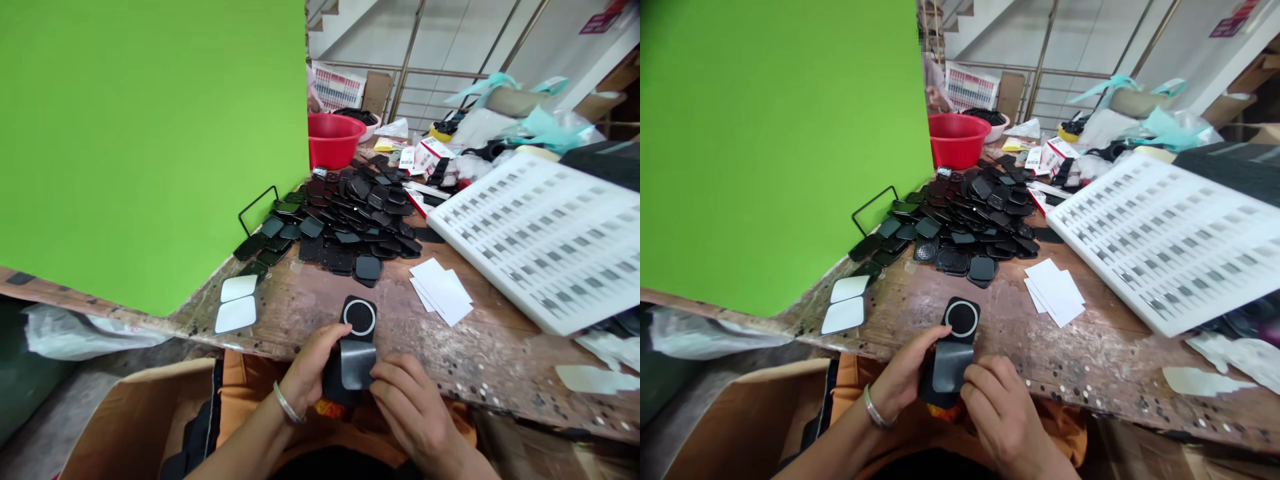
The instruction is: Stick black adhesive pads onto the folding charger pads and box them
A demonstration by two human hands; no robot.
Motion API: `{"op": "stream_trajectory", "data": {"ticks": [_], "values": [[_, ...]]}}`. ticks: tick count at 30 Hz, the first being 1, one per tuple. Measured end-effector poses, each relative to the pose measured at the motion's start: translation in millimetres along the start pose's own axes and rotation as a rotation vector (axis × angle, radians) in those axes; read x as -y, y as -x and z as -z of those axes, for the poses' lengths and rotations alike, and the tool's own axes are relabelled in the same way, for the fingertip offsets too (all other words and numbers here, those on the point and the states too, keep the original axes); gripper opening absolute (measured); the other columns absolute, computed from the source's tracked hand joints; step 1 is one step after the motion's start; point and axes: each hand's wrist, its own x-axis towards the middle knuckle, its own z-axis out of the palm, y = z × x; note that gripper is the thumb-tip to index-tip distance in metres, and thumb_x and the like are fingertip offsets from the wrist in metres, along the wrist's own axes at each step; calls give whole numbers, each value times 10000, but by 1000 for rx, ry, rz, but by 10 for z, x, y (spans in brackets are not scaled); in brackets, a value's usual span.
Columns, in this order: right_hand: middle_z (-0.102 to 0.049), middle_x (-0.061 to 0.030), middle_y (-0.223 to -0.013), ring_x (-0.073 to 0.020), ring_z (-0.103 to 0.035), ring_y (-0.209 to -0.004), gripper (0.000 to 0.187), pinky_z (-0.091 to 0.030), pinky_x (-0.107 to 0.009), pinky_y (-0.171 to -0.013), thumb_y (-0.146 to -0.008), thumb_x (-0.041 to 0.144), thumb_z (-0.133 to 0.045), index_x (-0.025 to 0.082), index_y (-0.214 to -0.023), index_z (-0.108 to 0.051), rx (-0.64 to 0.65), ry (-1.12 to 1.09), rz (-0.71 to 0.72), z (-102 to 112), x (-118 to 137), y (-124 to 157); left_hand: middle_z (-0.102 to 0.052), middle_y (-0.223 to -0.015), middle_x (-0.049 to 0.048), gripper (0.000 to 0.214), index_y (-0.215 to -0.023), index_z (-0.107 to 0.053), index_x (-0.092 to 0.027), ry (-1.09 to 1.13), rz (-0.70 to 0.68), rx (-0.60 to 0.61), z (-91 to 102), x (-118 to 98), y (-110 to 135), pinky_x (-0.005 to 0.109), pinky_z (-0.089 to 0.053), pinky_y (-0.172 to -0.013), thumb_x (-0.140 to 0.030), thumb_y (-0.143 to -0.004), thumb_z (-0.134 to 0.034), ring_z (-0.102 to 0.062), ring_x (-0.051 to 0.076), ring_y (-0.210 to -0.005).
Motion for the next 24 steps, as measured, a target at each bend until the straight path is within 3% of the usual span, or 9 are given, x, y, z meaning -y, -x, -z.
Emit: {"op": "stream_trajectory", "data": {"ticks": [7, 12, 15, 17, 21, 24], "values": [[-650, -127, -999, -226, -564, -917, 218, -500, -398, -767, -910, 72, -432, 142, -1023, -605, 113, 1, 9, 27, 3, 106, -668, -743, 4, 227, -773, -675, -147, -148, -128, -16, -4, 85, -28, 207, -427, -607, -345, -684, -743, -568, 124, -638], [-659, -117, -924, -216, -566, -855, 188, -502, -385, -731, -908, 86, -450, 126, -996, -611, 215, -28, 69, 61, 121, 64, -685, -701, 71, 252, -834, -610, -134, -19, 41, 25, -34, 30, -49, 282, -499, -598, -375, -769, -641, -634, 185, -609], [-655, -86, -860, -191, -580, -807, 174, -506, -347, -704, -880, 56, -472, 161, -940, -597, 141, -169, 20, 82, 170, 91, -701, -703, 109, 237, -873, -584, -130, 27, 53, -9, -24, -28, -65, 298, -524, -580, -353, -797, -610, -661, 208, -608], [-644, -65, -839, -170, -597, -795, 160, -511, -308, -698, -863, 53, -496, 187, -877, -581, -18, -290, -178, 140, 131, 162, -703, -696, 115, 227, -887, -578, -126, -7, 26, -9, -25, -54, -58, 305, -538, -579, -338, -811, -607, -663, 206, -596], [-626, -42, -813, -140, -618, -730, 91, -501, -226, -609, -809, 183, -657, 198, -762, -580, -438, -484, -849, 385, -129, 427, -708, -727, 128, 231, -929, -570, -120, -82, 57, 5, -65, -55, -21, 304, -554, -581, -322, -823, -607, -677, 208, -616], [-582, 1, -692, -95, -563, -580, 205, -466, -194, -537, -715, 266, -768, 183, -745, -583, -703, -780, -1224, 595, -339, 717, -706, -729, 111, 227, -934, -559, -142, -141, 85, -9, -106, -38, -22, 290, -553, -551, -287, -788, -654, -677, 206, -608]]}}
